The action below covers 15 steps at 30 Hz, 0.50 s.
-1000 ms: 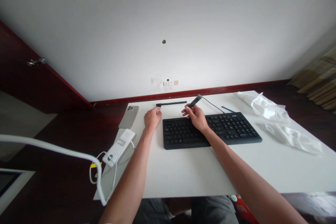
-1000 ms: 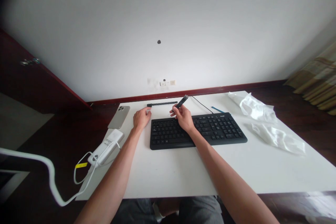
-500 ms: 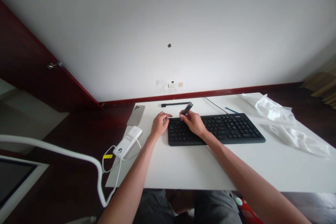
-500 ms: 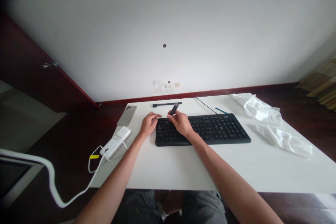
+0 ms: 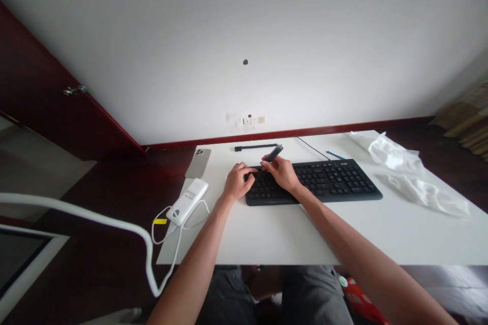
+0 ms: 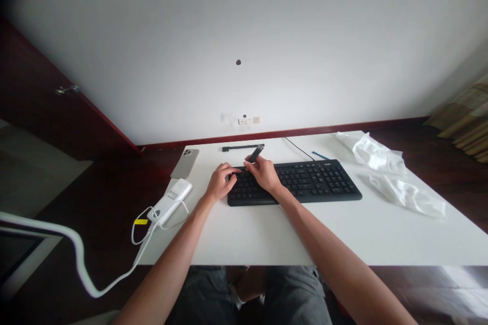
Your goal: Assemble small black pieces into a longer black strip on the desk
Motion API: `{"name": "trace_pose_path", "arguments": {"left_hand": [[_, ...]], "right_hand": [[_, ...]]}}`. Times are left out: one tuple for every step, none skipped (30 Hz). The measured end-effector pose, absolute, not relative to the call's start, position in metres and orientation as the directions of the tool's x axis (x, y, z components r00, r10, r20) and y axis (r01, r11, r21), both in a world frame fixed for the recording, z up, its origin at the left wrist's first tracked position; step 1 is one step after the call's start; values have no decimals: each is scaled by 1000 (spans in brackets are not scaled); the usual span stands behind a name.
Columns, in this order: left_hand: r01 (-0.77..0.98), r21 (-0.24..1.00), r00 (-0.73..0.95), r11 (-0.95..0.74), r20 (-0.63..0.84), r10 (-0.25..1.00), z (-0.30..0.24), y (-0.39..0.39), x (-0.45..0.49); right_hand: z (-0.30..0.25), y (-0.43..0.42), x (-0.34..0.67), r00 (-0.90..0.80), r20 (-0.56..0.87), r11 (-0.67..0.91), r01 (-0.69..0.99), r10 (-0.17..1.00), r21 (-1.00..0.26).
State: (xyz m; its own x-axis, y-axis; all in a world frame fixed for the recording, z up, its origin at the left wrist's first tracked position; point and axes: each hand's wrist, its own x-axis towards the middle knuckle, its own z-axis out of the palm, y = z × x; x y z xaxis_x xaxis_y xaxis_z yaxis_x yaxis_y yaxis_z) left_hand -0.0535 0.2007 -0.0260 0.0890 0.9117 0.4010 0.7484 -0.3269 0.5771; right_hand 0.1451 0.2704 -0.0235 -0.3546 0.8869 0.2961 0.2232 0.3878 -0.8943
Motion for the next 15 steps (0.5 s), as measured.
{"name": "trace_pose_path", "arguments": {"left_hand": [[748,579,93,-325,394,914,-26,201,-53],[747,581,98,-324,386,917,-26,201,-53],[746,584,102,-321,377,921,-26,200,-53],[745,587,105,-317,367,924,-25,200,-54],[744,591,106,-312,357,928,-25,200,-54],[742,595,108,-309,348,931,-25,200,-54],[740,599,112,-307,340,934,-25,201,-54],[736,603,118,-309,335,935,-25,201,-55],[730,606,126,-314,333,935,-25,201,-56],[724,610,135,-321,332,934,-25,201,-56],[718,613,143,-329,333,932,-25,202,-57],[712,616,151,-338,336,930,-26,202,-58],[705,619,158,-346,339,927,-26,202,-58],[700,621,165,-353,341,926,-26,203,-58],[697,622,168,-356,341,925,-26,203,-59]], "right_hand": [[-24,270,145,-353,295,385,217,888,-897],[-24,270,145,-351,295,382,211,889,-900],[-23,270,145,-350,295,381,208,889,-901],[-23,270,145,-350,295,380,207,889,-901],[-23,270,145,-350,294,379,206,889,-902],[-23,270,145,-352,291,377,205,889,-903],[-23,270,145,-354,288,373,204,890,-905],[-22,270,145,-355,283,369,202,891,-907],[-22,270,145,-357,279,365,202,892,-909],[-23,270,145,-359,275,362,202,892,-910],[-23,270,145,-362,273,361,203,891,-910],[-23,270,145,-366,271,361,204,890,-910],[-23,270,145,-372,270,363,207,888,-909],[-23,270,145,-378,269,366,211,886,-906],[-23,270,145,-383,270,370,217,884,-903]]}}
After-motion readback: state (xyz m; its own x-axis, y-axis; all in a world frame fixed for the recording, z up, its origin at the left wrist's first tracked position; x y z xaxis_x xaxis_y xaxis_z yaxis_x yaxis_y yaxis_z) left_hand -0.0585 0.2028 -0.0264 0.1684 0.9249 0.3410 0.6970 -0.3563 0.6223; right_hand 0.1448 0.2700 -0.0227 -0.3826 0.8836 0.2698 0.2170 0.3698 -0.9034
